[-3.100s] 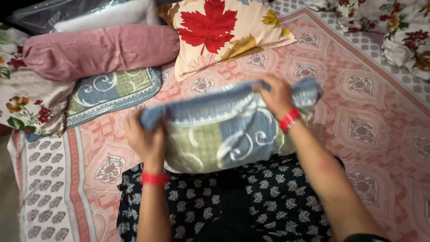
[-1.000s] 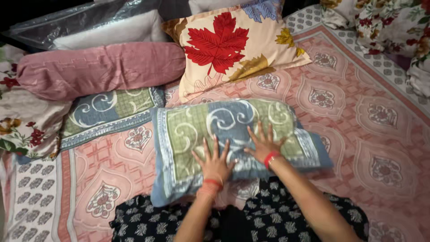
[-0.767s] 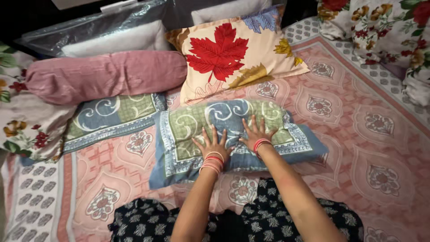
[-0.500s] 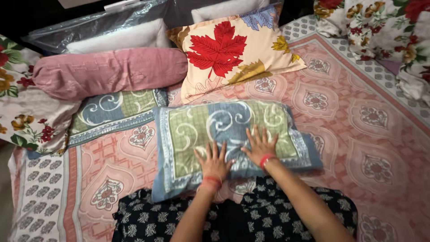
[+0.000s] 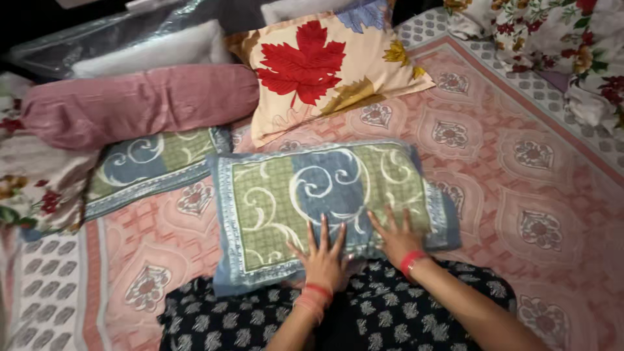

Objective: The person sits on a bed and repeatedly folds, smooths, and repositions several decorative pillows and a cylindrical bolster. The person handles each pillow one at a time, adjusting their placement and orientation on the bed surface.

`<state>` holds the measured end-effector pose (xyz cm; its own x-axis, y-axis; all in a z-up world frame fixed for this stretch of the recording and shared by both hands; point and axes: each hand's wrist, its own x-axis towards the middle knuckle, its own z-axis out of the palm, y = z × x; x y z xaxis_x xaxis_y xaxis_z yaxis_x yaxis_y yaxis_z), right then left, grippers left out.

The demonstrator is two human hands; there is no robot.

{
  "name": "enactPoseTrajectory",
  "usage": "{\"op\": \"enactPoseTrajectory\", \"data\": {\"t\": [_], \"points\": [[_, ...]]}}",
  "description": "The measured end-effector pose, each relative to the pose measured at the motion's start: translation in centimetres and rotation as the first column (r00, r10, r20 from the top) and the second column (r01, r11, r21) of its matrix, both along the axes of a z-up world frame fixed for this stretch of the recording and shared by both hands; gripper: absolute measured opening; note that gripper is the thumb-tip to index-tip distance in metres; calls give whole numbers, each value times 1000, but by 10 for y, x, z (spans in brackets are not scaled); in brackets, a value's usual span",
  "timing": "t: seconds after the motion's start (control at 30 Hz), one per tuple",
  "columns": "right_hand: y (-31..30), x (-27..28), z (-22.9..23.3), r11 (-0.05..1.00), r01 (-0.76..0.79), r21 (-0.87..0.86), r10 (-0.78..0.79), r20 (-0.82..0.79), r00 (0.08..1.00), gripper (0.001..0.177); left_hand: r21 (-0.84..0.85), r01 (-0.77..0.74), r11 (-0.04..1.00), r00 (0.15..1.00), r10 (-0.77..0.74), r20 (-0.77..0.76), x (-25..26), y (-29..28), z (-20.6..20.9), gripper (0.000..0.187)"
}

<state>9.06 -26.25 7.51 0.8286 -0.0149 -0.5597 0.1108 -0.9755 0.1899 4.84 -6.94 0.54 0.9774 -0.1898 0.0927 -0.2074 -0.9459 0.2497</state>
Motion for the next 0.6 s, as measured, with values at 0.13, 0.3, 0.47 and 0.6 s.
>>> {"op": "enactPoseTrajectory", "data": {"t": [0.13, 0.3, 0.47, 0.6], "points": [[-6, 55, -24, 992, 37, 120, -43, 47, 998, 84, 105, -8, 994, 975, 32, -220, 64, -18, 12, 76], [-13, 134, -61, 979, 53, 196, -80, 130, 988, 78, 234, -2, 972, 963, 65, -260, 143, -22, 10, 72], [-13, 158, -76, 986, 23, 167, -59, 212, 975, 74, 235, -27, 972, 948, 99, -303, 172, -25, 13, 70], [-23, 125, -76, 973, -55, 222, 4, 222, 975, 88, 206, -17, 978, 978, 59, -201, 130, -21, 4, 75]]}}
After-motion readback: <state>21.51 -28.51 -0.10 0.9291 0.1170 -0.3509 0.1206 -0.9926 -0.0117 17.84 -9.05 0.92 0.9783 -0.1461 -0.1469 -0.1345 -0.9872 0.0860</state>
